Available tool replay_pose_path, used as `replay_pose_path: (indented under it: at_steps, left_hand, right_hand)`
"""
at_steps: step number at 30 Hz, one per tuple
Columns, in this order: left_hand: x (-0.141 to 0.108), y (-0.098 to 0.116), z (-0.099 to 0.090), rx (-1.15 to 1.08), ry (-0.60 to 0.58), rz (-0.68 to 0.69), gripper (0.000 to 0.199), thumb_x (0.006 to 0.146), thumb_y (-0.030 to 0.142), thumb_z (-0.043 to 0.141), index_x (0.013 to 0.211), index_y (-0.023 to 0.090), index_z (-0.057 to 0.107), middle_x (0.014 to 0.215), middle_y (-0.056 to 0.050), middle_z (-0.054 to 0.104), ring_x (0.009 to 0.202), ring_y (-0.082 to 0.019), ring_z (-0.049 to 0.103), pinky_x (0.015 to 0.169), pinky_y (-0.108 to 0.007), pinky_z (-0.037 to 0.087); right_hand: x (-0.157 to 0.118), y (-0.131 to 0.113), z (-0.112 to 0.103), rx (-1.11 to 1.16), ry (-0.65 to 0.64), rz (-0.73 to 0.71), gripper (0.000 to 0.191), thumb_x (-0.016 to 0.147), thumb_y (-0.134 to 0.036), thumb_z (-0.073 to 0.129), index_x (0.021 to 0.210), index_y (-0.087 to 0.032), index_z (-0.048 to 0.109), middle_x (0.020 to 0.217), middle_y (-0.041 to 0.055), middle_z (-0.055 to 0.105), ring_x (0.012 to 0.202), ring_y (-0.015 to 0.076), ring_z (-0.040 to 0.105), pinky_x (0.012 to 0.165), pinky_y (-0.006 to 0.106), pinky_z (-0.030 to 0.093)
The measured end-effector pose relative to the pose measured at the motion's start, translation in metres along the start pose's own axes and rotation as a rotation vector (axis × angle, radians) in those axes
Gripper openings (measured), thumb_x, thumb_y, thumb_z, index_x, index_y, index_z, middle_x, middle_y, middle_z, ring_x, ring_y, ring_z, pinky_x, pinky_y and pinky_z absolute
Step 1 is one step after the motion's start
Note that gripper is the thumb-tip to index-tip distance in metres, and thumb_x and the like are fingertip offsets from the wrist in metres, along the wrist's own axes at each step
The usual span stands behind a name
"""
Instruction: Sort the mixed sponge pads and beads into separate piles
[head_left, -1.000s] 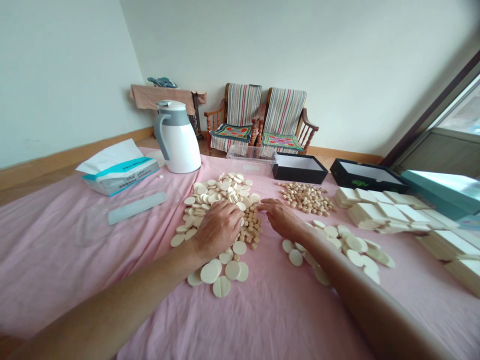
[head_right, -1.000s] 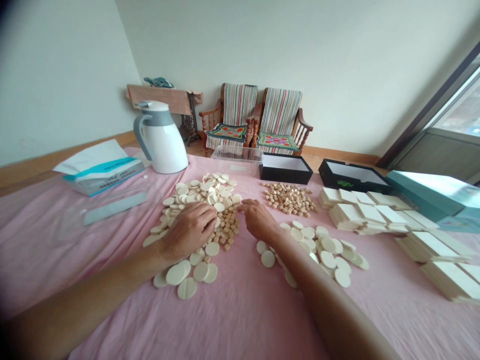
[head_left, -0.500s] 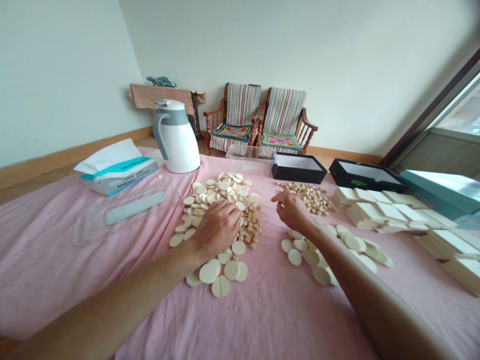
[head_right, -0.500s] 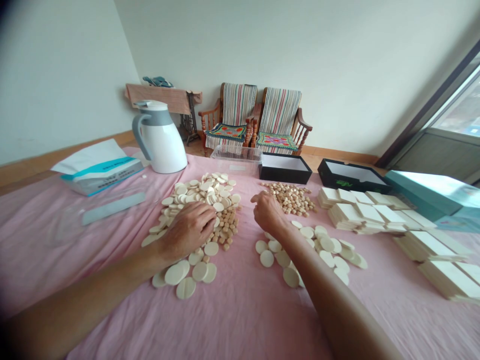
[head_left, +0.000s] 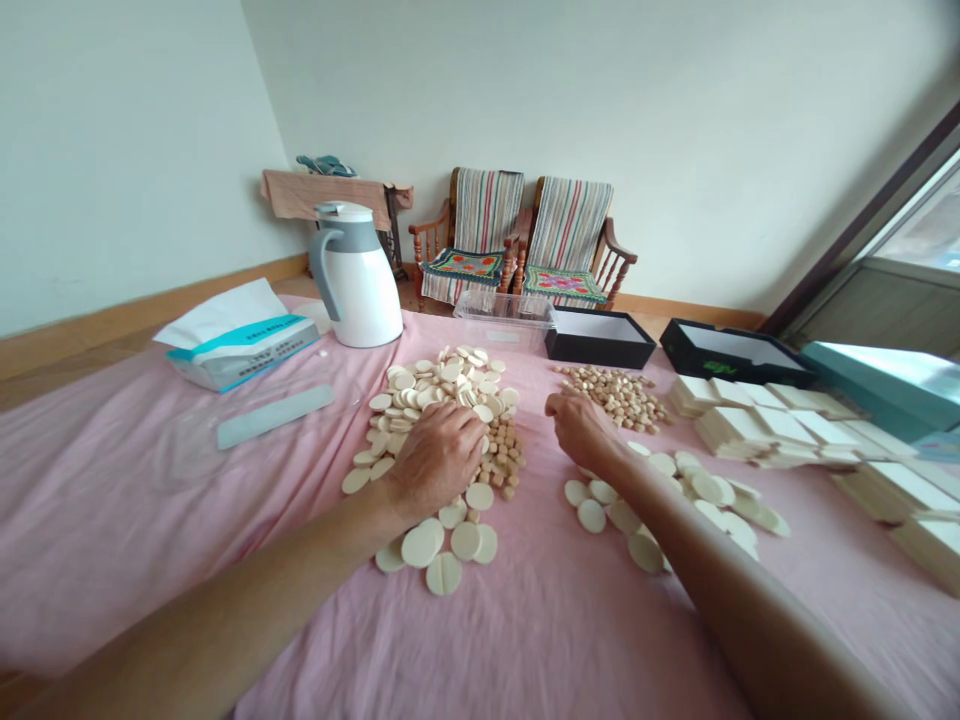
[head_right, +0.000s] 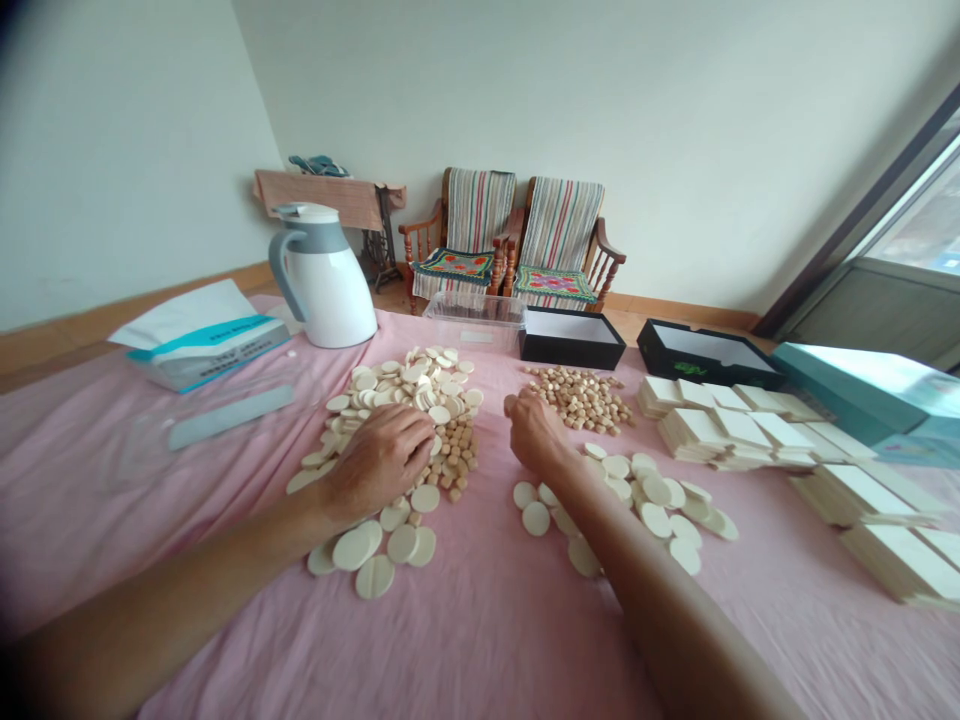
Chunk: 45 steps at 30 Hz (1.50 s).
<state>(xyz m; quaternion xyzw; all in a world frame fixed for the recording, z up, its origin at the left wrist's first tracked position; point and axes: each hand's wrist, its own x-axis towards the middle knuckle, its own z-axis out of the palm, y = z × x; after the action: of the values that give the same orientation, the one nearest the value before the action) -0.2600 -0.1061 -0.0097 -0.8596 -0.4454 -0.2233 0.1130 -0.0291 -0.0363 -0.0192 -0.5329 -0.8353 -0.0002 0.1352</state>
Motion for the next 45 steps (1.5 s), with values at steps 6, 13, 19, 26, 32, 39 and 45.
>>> replay_pose_path:
  at_steps: [6,13,19,26,32,39,45]
  left_hand:
    - [0.000,0.000,0.000,-0.011,0.014,0.004,0.016,0.089,0.014,0.047,0.080,0.016,0.060,0.083,-0.006,0.059,0.084,-0.020,0.054,0.083,-0.036,0.043]
    - [0.000,0.000,0.000,-0.013,0.048,0.015,0.017,0.089,0.015,0.047,0.076,0.016,0.058,0.080,-0.005,0.059,0.081,-0.019,0.054,0.079,-0.035,0.043]
    - [0.000,0.000,-0.001,0.004,0.027,0.015,0.017,0.091,0.016,0.047,0.080,0.016,0.060,0.082,-0.006,0.060,0.084,-0.020,0.054,0.083,-0.036,0.042]
    - [0.001,0.000,0.000,-0.001,0.034,0.012,0.016,0.090,0.015,0.047,0.079,0.016,0.059,0.082,-0.005,0.060,0.084,-0.019,0.055,0.084,-0.036,0.043]
    - [0.000,-0.001,0.002,-0.003,0.023,0.008,0.017,0.090,0.015,0.046,0.081,0.016,0.059,0.083,-0.005,0.060,0.085,-0.020,0.054,0.085,-0.037,0.042]
    - [0.000,0.000,0.001,-0.004,0.020,0.004,0.017,0.091,0.015,0.045,0.079,0.016,0.058,0.083,-0.005,0.059,0.085,-0.020,0.054,0.083,-0.036,0.042]
    - [0.000,-0.001,0.001,0.001,0.015,0.007,0.017,0.091,0.016,0.046,0.079,0.016,0.058,0.083,-0.006,0.059,0.085,-0.019,0.054,0.083,-0.035,0.042]
  right_hand:
    - [0.000,0.002,-0.016,0.037,0.203,0.025,0.031,0.076,0.000,0.044,0.093,-0.014,0.065,0.097,0.0119,0.062,0.086,0.0199,0.057,0.071,0.028,0.041]
    - [-0.005,-0.032,-0.006,0.331,-0.092,-0.234,0.026,0.070,0.001,0.049,0.086,-0.016,0.060,0.087,0.0046,0.066,0.077,0.0139,0.059,0.071,0.024,0.042]
    - [-0.007,-0.039,0.005,0.308,-0.074,-0.215,0.023,0.069,0.001,0.046,0.081,-0.017,0.056,0.081,0.0039,0.061,0.074,0.0139,0.054,0.068,0.023,0.039]
    - [-0.001,-0.010,-0.001,0.165,0.082,-0.034,0.022,0.067,0.000,0.047,0.080,-0.017,0.055,0.079,0.0043,0.056,0.069,0.0146,0.050,0.063,0.024,0.036]
    - [0.002,0.010,-0.014,0.087,0.273,0.095,0.031,0.071,0.000,0.046,0.093,-0.014,0.062,0.095,0.0113,0.060,0.075,0.0179,0.054,0.065,0.027,0.038]
    - [-0.006,-0.033,-0.007,0.352,-0.143,-0.180,0.021,0.069,-0.002,0.053,0.083,-0.016,0.061,0.079,0.0031,0.065,0.070,0.0134,0.057,0.064,0.023,0.040]
    - [-0.009,-0.042,0.007,0.344,-0.081,-0.180,0.020,0.069,-0.001,0.049,0.081,-0.016,0.056,0.080,0.0035,0.062,0.069,0.0124,0.053,0.065,0.022,0.038]
